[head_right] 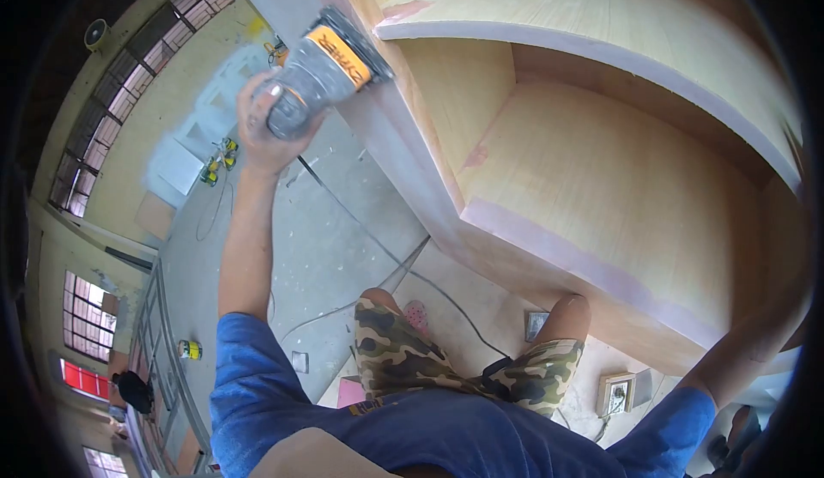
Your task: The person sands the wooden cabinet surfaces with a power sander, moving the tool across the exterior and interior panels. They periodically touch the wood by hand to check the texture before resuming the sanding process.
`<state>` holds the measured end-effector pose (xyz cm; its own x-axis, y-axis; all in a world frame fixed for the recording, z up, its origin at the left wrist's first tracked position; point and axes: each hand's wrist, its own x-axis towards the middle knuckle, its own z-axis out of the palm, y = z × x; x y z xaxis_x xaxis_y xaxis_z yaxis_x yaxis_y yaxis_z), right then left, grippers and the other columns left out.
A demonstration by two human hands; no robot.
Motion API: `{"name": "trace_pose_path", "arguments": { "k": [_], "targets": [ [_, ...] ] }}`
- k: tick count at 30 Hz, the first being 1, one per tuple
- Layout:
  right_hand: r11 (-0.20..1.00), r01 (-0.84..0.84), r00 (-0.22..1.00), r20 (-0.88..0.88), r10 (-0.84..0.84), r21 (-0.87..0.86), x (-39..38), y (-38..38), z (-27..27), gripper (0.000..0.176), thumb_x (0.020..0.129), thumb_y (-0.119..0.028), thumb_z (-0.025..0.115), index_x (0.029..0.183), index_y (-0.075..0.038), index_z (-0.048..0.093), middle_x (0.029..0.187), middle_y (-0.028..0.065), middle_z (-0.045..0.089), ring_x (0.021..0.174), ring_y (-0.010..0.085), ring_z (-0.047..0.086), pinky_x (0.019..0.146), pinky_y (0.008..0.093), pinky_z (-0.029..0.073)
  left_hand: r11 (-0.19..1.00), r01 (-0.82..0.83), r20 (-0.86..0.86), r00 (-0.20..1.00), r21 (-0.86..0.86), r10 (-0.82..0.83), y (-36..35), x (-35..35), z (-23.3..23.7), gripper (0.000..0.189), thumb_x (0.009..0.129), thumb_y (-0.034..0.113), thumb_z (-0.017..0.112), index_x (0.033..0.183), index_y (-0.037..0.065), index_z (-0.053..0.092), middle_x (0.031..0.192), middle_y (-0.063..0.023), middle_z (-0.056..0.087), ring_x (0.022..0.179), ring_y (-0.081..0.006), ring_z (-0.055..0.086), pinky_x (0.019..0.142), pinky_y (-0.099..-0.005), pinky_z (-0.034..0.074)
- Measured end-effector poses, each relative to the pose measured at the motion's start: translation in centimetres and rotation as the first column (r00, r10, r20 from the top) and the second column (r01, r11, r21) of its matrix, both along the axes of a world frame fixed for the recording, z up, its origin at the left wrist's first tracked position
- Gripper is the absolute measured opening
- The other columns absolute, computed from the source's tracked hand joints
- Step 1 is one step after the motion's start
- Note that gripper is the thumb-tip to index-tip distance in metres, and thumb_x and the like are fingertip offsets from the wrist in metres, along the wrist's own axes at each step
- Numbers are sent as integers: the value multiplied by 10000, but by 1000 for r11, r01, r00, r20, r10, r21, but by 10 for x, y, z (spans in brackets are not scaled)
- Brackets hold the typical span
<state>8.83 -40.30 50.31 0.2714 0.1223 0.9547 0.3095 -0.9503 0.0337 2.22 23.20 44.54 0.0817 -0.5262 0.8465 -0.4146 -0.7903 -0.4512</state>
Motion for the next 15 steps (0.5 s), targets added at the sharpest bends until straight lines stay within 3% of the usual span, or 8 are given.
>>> {"name": "trace_pose_path", "arguments": {
  "k": [1, 2, 3, 4, 8, 10, 13, 15],
  "targets": [
    [861, 364, 673, -739, 20, 355, 45, -68, 33, 648, 891, -574, 604, 1058, 45, 696, 901, 159, 726, 752, 218, 706, 666, 350, 611, 1000, -7, 5, 1000, 3, 7, 2, 0, 2, 836, 548, 136, 934, 1248, 210, 482, 1217, -213, 535, 1002, -355, 618, 805, -414, 547],
    [863, 362, 668, -744, 22, 352, 34, -49, 25, 648, 891, -574, 604, 1058, 45, 696, 901, 159, 726, 752, 218, 706, 666, 350, 611, 1000, -16, 11, 1000, 6, 16, 4, -2, 3, 828, 544, 126, 932, 1237, 223, 489, 1222, -211, 536, 998, -353, 621, 803, -417, 548],
    [968, 173, 904, -419, -82, 183, 18, -29, 9, 664, 893, -590, 587, 1068, 42, 691, 900, 158, 725, 750, 208, 706, 649, 345, 614, 1000, -22, 7, 1000, 7, 22, 9, -7, 0, 828, 544, 126, 932, 1237, 223, 489, 1222, -211, 536, 998, -353, 621, 803, -417, 548],
    [996, 62, 998, -16, -63, -62, 5, -12, 0, 681, 894, -606, 571, 1079, 39, 687, 898, 158, 725, 748, 197, 706, 633, 340, 616, 991, -69, -79, 994, 116, 78, 15, -12, -6, 814, 542, 110, 926, 1221, 238, 495, 1233, -208, 535, 1000, -352, 623, 805, -417, 547],
    [998, 57, 998, -39, -59, -39, -7, 2, 5, 683, 898, -615, 557, 1072, 32, 689, 845, 137, 718, 696, 169, 686, 590, 304, 601, 973, -55, -135, 987, 224, 87, 27, -12, -19, 766, 470, 88, 877, 1151, 313, 608, 1229, -125, 563, 961, -315, 624, 756, -363, 541],
    [994, 110, 967, -236, -101, 25, -16, 11, 9, 675, 900, -625, 547, 1052, 15, 699, 786, 111, 700, 642, 142, 654, 568, 287, 582, 976, -60, -125, 988, 207, 87, 30, -10, -15, 748, 479, 86, 880, 1141, 304, 609, 1231, -127, 563, 963, -320, 627, 764, -368, 543],
    [999, 21, 997, -76, -22, -24, -5, 5, 3, 667, 900, -633, 540, 1020, 0, 711, 747, 97, 682, 616, 135, 633, 553, 281, 568, 982, -68, -107, 990, 175, 87, 32, -11, -1, 708, 506, 83, 884, 1124, 287, 606, 1229, -133, 566, 974, -328, 631, 781, -380, 548],
    [998, 57, 986, -159, -57, -2, -14, 11, 5, 667, 900, -635, 538, 1016, -3, 713, 755, 99, 685, 619, 137, 637, 553, 287, 572, 986, -55, -96, 993, 158, 71, 26, -9, 12, 686, 524, 82, 885, 1117, 279, 602, 1226, -137, 567, 982, -333, 633, 792, -388, 550]
  ]
}}
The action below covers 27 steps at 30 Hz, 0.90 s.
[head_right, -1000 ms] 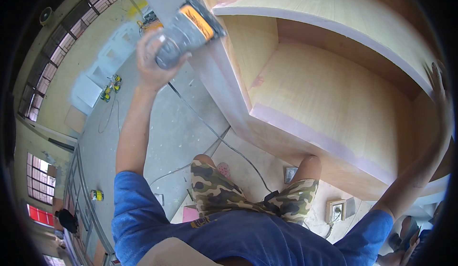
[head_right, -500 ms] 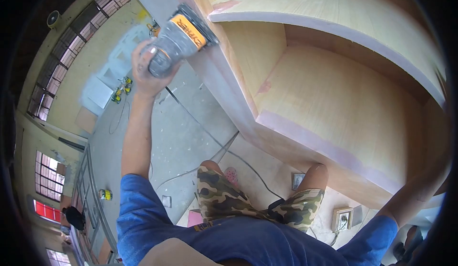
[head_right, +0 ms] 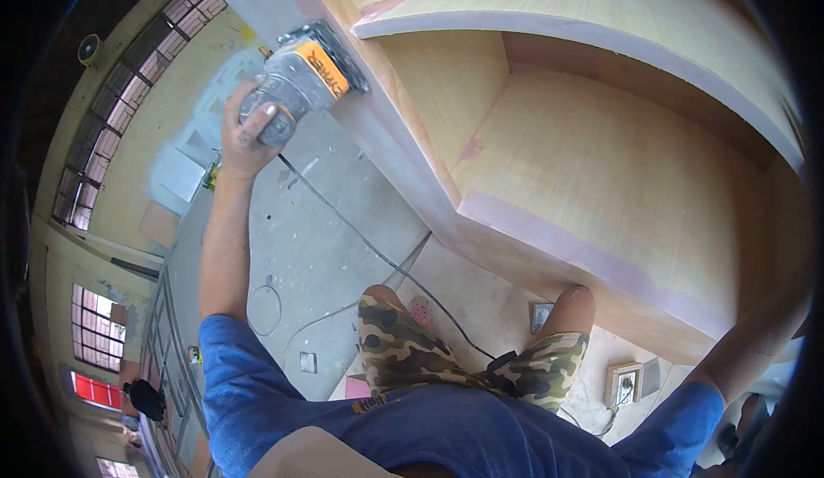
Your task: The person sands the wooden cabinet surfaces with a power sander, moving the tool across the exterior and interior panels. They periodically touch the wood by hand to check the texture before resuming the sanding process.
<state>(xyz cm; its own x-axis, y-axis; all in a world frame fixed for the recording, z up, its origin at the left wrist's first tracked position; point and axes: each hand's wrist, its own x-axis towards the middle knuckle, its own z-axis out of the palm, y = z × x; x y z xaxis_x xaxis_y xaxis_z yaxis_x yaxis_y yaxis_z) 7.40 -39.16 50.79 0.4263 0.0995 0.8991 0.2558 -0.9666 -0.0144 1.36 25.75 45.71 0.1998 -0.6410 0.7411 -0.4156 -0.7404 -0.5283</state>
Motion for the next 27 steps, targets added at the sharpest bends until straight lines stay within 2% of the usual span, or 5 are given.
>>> {"name": "trace_pose_path", "arguments": {
  "k": [9, 11, 15, 21, 27],
  "targets": [
    [987, 148, 976, -169, -136, 59, 59, -81, 15, 644, 905, -596, 562, 1011, 22, 706, 805, 135, 707, 666, 178, 681, 575, 311, 598, 991, -62, 192, 978, -119, 84, -33, 4, 37, 894, 585, 165, 937, 1304, 99, 411, 1206, -175, 533, 1035, -269, 608, 892, -352, 511],
    [903, 393, 812, -526, -254, 171, 54, -78, 18, 639, 905, -586, 571, 1012, 29, 704, 824, 146, 714, 678, 186, 692, 575, 308, 601, 818, -24, 102, 990, -575, 101, -44, 7, 31, 929, 565, 212, 937, 1309, 54, 405, 1175, -141, 548, 1028, -278, 599, 892, -363, 507],
    [996, 1, 994, 107, 8, -84, 17, -18, 0, 639, 909, -583, 564, 984, 36, 705, 762, 139, 695, 589, 143, 655, 507, 258, 573, 553, -33, 29, 994, -832, 104, -79, 7, -7, 978, 588, 194, 923, 1358, 26, 344, 1226, -156, 500, 1118, -254, 540, 961, -362, 459],
    [999, 49, 996, -70, -50, -22, 22, -40, 1, 547, 885, -541, 632, 1003, -16, 731, 867, 157, 730, 632, 226, 684, 560, 344, 591, 103, -52, -63, 992, -993, -112, -101, 7, -108, 933, 662, 100, 861, 1390, 29, 281, 1231, -158, 485, 1121, -248, 523, 943, -362, 454],
    [865, -471, 826, 256, 501, -172, -70, 103, -116, 271, 810, 73, 688, 1079, 62, 652, 1006, 151, 681, 928, 295, 652, 827, 368, 531, -545, -203, 251, 722, -813, -645, -49, -37, -232, 594, 850, 198, 674, 1363, 131, 381, 1088, -144, 583, 738, -239, 599, 541, -340, 511]
  ]
}}
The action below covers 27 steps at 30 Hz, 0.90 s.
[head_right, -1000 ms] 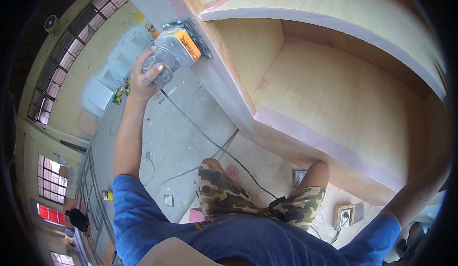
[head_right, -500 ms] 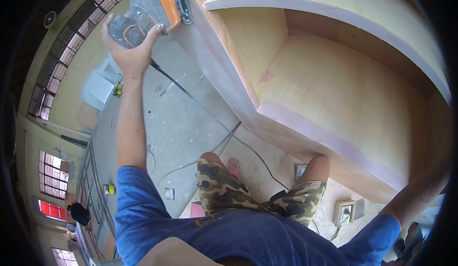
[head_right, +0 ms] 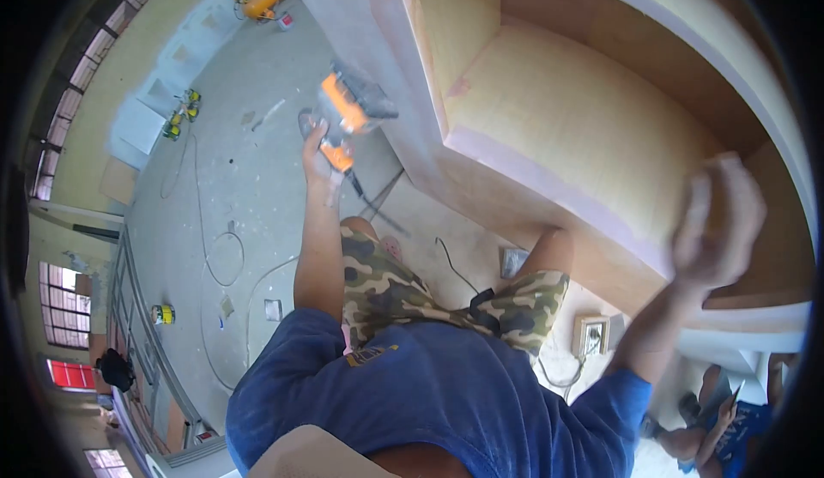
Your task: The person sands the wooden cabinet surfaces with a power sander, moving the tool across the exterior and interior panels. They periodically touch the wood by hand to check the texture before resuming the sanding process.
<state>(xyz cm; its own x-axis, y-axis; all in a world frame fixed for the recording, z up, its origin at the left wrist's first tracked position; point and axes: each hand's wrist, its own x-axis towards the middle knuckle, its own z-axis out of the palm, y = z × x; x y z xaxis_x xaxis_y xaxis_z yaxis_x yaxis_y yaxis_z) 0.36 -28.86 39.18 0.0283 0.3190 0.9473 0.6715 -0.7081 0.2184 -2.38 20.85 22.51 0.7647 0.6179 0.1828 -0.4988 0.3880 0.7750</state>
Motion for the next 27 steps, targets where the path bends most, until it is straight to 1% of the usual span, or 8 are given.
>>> {"name": "trace_pose_path", "arguments": {
  "k": [2, 5, 11, 17, 19, 24, 26, 27],
  "targets": [
    [982, -172, 907, -374, 191, 84, -37, 55, -48, 275, 787, 47, 677, 1059, 44, 633, 960, 159, 653, 880, 259, 626, 792, 365, 500, 974, 202, 128, 974, -99, -189, 3, -16, -33, 497, 896, 267, 614, 1340, 150, 425, 1061, -148, 607, 660, -243, 588, 457, -323, 480],
    [937, -238, 511, -787, 345, 257, -64, 108, -123, 175, 761, -30, 701, 931, -20, 662, 926, 153, 664, 868, 292, 623, 812, 363, 488, 827, 507, 397, 830, -245, -392, -12, -39, -80, 415, 954, 434, 478, 1245, 146, 547, 1118, -160, 624, 635, -228, 585, 459, -314, 478],
    [783, -580, 144, -917, 371, 226, -107, 183, -181, 470, 742, -62, 744, 1186, 0, 604, 1130, 185, 641, 1003, 331, 614, 893, 414, 478, 818, 472, 299, 874, -327, -384, -49, -62, -75, 471, 848, 352, 579, 1257, 136, 487, 1094, -126, 602, 671, -242, 575, 525, -350, 472],
    [844, -519, 289, -901, 323, 137, -112, 241, -171, 977, 677, -76, 777, 1473, 34, 220, 1296, 245, 511, 1163, 386, 513, 990, 445, 415, 839, 404, 250, 910, -365, -329, -100, -71, -41, 574, 791, 209, 650, 1290, 97, 387, 1097, -141, 528, 884, -262, 571, 735, -420, 518],
    [893, -450, 379, -900, 215, 24, -109, 244, -160, 922, 709, -81, 743, 1469, 34, 234, 1228, 256, 528, 1134, 401, 528, 967, 449, 435, 961, -46, 5, 999, -271, 50, -114, -70, -40, 658, 766, 94, 704, 1292, 74, 310, 1161, -134, 451, 1016, -248, 527, 852, -416, 498],
    [946, -319, 519, -846, 119, -63, -85, 261, -159, 865, 737, -81, 706, 1456, 49, 244, 1122, 279, 561, 1021, 436, 580, 890, 460, 485, 997, -76, -54, 996, -32, 74, -136, -87, -14, 647, 775, 43, 737, 1218, 25, 265, 1165, -155, 407, 1090, -200, 494, 918, -364, 477],
    [926, -359, 669, -660, 341, 114, -73, 271, -156, 856, 744, -80, 706, 1451, 51, 241, 1142, 294, 569, 1011, 447, 600, 868, 448, 503, 927, -80, -95, 988, 367, 123, -130, -83, -7, 646, 776, 53, 751, 1203, 11, 268, 1158, -150, 412, 1081, -187, 493, 911, -346, 477],
    [906, -374, 583, -709, 397, 199, -67, 273, -154, 825, 751, -92, 717, 1425, 60, 267, 1209, 315, 549, 1066, 457, 593, 874, 459, 505, 945, -45, -12, 999, 323, 52, -127, -77, -4, 706, 744, 70, 793, 1218, -14, 277, 1164, -162, 405, 1059, -195, 515, 873, -345, 493]
  ]
}}
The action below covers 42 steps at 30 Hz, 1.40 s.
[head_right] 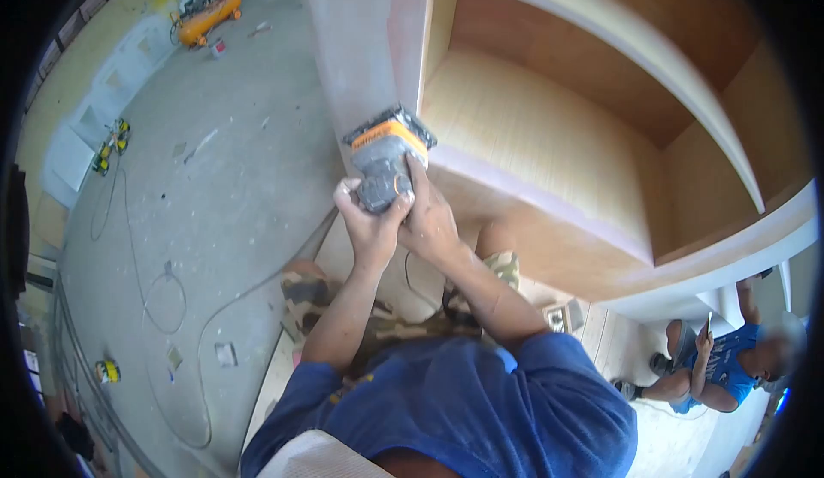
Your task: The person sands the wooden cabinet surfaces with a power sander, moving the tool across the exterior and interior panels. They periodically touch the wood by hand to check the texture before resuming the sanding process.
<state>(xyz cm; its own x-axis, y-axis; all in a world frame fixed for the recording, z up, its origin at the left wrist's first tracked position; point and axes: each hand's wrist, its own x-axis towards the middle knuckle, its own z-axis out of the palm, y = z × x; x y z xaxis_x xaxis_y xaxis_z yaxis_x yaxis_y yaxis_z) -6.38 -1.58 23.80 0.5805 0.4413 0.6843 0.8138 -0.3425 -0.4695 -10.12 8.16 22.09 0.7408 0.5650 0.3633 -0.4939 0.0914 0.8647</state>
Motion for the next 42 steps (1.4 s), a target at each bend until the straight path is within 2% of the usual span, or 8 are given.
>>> {"name": "trace_pose_path", "arguments": {
  "k": [9, 12, 18, 32, 34, 36, 38, 42],
  "targets": [
    [977, 112, 986, 100, -132, 181, 53, 42, 34, 807, 732, -65, 765, 1387, 63, 310, 1258, 286, 543, 1056, 443, 621, 884, 437, 526, 897, 367, 191, 889, 248, -416, 73, 62, 50, 637, 816, -25, 705, 1284, 20, 276, 1196, -181, 458, 1102, -213, 542, 915, -372, 493],
    [967, 120, 991, -93, -101, 225, 46, 48, 45, 810, 727, -31, 770, 1391, 57, 314, 1170, 274, 569, 1024, 402, 637, 856, 410, 532, 841, 511, 129, 835, 179, -535, 93, 70, 77, 682, 788, -38, 722, 1298, 8, 271, 1191, -183, 462, 1089, -231, 567, 905, -378, 515],
    [972, -4, 1000, 14, 0, 235, 68, 72, 76, 857, 756, -22, 760, 1442, 8, 247, 1208, 290, 498, 1033, 384, 613, 883, 425, 504, 823, 429, 77, 870, 372, -488, 129, 87, 130, 636, 684, -71, 796, 1206, -17, 438, 1166, -141, 465, 1087, -256, 595, 894, -383, 538],
    [811, 359, 924, -296, -241, 462, 51, 91, 317, 1111, 686, -101, 831, 1470, 21, 54, 1202, 243, 558, 1106, 345, 610, 954, 427, 474, 607, 568, -43, 749, 556, -661, 155, 99, 375, 634, 714, 13, 816, 1258, -45, 494, 1212, -169, 545, 1101, -281, 605, 910, -370, 530],
    [719, 369, 911, -382, -155, 589, 57, 100, 350, 1171, 670, -83, 836, 1479, -9, -7, 1154, 210, 589, 1095, 316, 614, 965, 426, 465, 535, 489, 10, 732, 689, -681, 174, 107, 414, 618, 710, 90, 843, 1246, -26, 560, 1194, -180, 608, 1074, -288, 622, 916, -372, 523],
    [737, 442, 895, -207, -394, 511, 57, 100, 386, 1207, 647, -107, 849, 1488, -17, -13, 1065, 191, 637, 1049, 308, 642, 953, 428, 476, 525, 319, 60, 811, 789, -583, 199, 124, 444, 684, 738, -24, 794, 1325, -72, 446, 1345, -197, 505, 1205, -284, 550, 1019, -415, 464],
    [739, 496, 862, -154, -483, 455, 50, 99, 437, 1225, 639, -120, 852, 1490, -13, -21, 1028, 180, 644, 1007, 298, 650, 928, 427, 483, 641, 15, 278, 893, 767, -353, 216, 153, 473, 730, 738, -32, 789, 1358, -62, 405, 1350, -195, 501, 1230, -298, 529, 1034, -426, 445],
    [720, 512, 798, 52, -601, 469, 57, 105, 457, 1176, 616, -150, 861, 1480, -1, 77, 1055, 171, 593, 931, 287, 614, 812, 409, 496, 734, -121, 330, 933, 668, -146, 234, 199, 516, 825, 762, 70, 801, 1421, -21, 313, 1389, -214, 443, 1278, -327, 467, 1058, -471, 402]
  ]
}}
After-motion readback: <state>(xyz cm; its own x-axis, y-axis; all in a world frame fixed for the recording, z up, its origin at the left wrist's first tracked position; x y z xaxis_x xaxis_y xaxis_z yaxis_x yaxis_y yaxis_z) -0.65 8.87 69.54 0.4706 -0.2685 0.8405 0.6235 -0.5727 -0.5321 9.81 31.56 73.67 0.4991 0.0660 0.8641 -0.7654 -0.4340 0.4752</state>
